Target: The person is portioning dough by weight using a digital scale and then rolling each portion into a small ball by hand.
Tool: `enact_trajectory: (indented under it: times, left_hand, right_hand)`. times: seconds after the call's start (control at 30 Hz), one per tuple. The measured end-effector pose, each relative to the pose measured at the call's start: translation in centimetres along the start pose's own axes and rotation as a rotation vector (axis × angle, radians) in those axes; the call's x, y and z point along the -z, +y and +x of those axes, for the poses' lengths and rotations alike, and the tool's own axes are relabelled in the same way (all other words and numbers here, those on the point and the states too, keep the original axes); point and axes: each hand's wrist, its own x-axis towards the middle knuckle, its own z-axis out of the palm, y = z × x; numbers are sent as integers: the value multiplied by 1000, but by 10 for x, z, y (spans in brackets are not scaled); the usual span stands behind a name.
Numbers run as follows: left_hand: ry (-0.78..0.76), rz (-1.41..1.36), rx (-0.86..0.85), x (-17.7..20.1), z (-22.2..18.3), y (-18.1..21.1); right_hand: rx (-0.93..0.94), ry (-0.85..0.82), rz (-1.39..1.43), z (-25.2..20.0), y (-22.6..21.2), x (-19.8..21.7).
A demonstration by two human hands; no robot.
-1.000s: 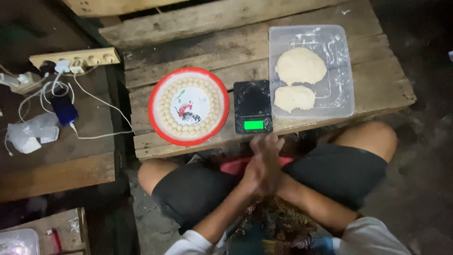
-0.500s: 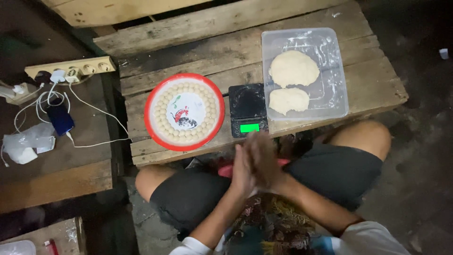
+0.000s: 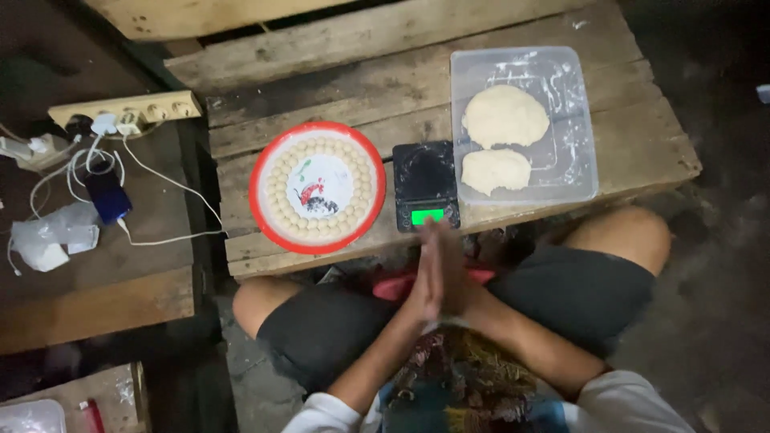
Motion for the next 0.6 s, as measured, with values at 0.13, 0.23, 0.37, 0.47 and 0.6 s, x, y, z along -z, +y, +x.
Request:
enact_trajectory:
  times: [0.13, 0.23, 0.37, 0.47, 0.6]
  left_hand:
    - [-9, -252, 1201, 34, 1, 12]
    - [-46, 27, 981, 32, 5, -6]
    - [-319, -57, 1378, 9, 39, 53]
    - [-54, -342, 1076, 19, 17, 24]
    - [42, -243, -28, 7, -45, 2]
  right_hand:
    - [-4, 48, 86, 19, -44, -9]
    - [91, 129, 225, 32, -67, -15]
    - [75, 127, -4, 13, -12, 6]
    - [97, 143, -9, 19, -24, 12]
    - [135, 164, 8, 41, -58, 15]
